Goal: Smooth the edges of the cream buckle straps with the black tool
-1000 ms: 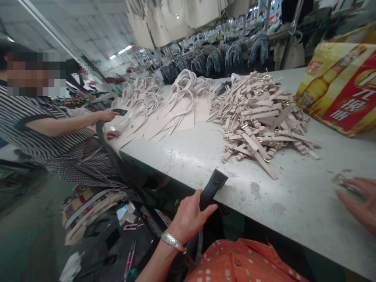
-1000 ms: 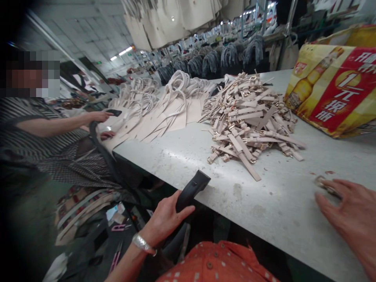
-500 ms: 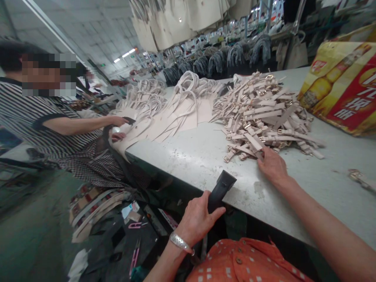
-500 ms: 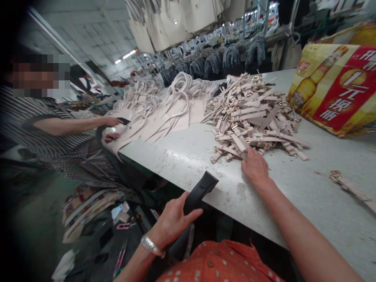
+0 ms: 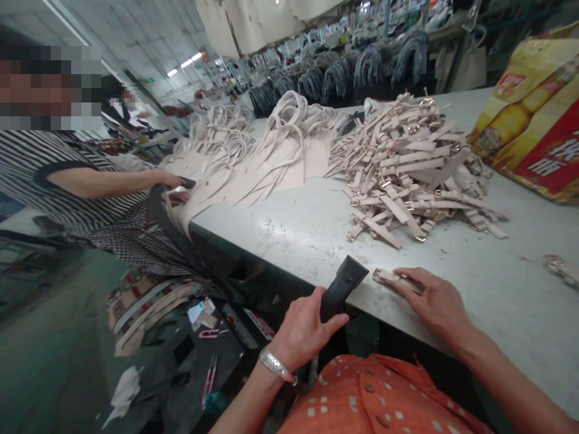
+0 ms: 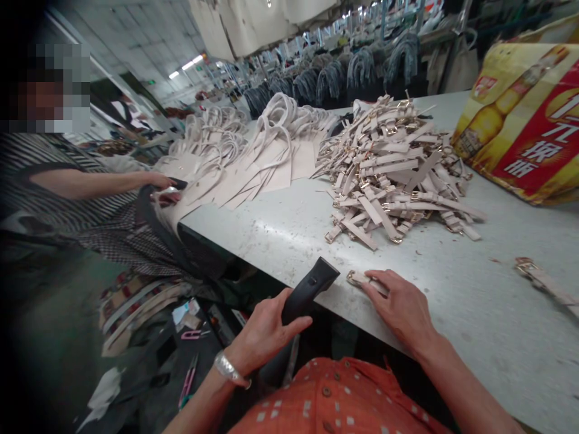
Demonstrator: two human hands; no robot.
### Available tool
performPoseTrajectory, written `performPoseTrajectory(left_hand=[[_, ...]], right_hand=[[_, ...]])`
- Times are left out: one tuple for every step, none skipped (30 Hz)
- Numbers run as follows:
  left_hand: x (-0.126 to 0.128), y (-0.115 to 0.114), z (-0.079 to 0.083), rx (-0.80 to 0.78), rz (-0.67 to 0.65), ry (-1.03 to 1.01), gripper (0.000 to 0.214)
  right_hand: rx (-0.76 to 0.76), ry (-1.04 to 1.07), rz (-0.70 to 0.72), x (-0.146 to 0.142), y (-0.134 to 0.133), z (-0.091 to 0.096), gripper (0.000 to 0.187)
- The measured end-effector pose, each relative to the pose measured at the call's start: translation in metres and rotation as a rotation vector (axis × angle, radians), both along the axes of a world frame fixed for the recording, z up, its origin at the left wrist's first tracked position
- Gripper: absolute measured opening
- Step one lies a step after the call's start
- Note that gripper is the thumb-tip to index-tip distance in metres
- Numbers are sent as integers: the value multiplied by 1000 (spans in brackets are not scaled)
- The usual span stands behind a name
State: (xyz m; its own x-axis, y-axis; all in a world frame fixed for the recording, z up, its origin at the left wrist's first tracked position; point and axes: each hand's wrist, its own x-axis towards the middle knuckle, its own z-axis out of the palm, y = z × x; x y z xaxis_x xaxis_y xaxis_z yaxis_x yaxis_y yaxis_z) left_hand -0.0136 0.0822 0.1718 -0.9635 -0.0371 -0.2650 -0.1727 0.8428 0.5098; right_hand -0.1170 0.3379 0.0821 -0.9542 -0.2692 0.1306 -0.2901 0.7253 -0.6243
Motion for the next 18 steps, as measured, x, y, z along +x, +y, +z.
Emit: performPoseTrajectory(left_hand=[[0,1,0,-1,-8,-12,39],[0,2,0,-3,-18,-26,38],[0,4,1,-5,-30,-40,38],[-1,6,1,-8,-38,-53,37],[-1,9,2,-12,-45,-66,36],[-2,11,2,-15,-52,-80,36],[-3,14,3,-17,-58,-93,35],[-4,17,3,-20,-67,-105,35],[-5,20,4,-23,-78,-115,36],[-7,22,4,-26,-90,-123,36],[-8,25,5,-29,-101,-130,36],[-9,28,5,-35,-108,-136,36],[-11,30,6,-42,-115,-144,36],[-12,32,6,-51,-122,-151,36],[-14,33,6,-58,-130,-155,36],[-15,34,5,-63,-138,-155,36],[-17,36,5,-66,-147,-154,36],[-19,37,4,-68,-155,-153,36]], right_hand=[[64,9,-6,8,2,-3,30],[112,22,-15,15,3,-6,29],[132,45,-23,19,4,-9,27],[125,73,-26,21,5,-11,25],[102,102,-25,22,5,-13,23],[75,127,-23,22,5,-15,22],[50,148,-25,22,4,-16,20],[35,164,-28,21,4,-16,19],[28,174,-30,21,3,-16,18],[24,180,-31,20,3,-16,17],[24,181,-30,20,2,-16,17],[25,178,-32,19,2,-16,16],[25,174,-36,19,2,-16,15],[26,168,-40,19,2,-16,15],[25,163,-42,19,2,-17,15],[26,157,-42,18,2,-17,15],[28,150,-41,17,2,-17,15],[29,145,-40,17,2,-17,15]])
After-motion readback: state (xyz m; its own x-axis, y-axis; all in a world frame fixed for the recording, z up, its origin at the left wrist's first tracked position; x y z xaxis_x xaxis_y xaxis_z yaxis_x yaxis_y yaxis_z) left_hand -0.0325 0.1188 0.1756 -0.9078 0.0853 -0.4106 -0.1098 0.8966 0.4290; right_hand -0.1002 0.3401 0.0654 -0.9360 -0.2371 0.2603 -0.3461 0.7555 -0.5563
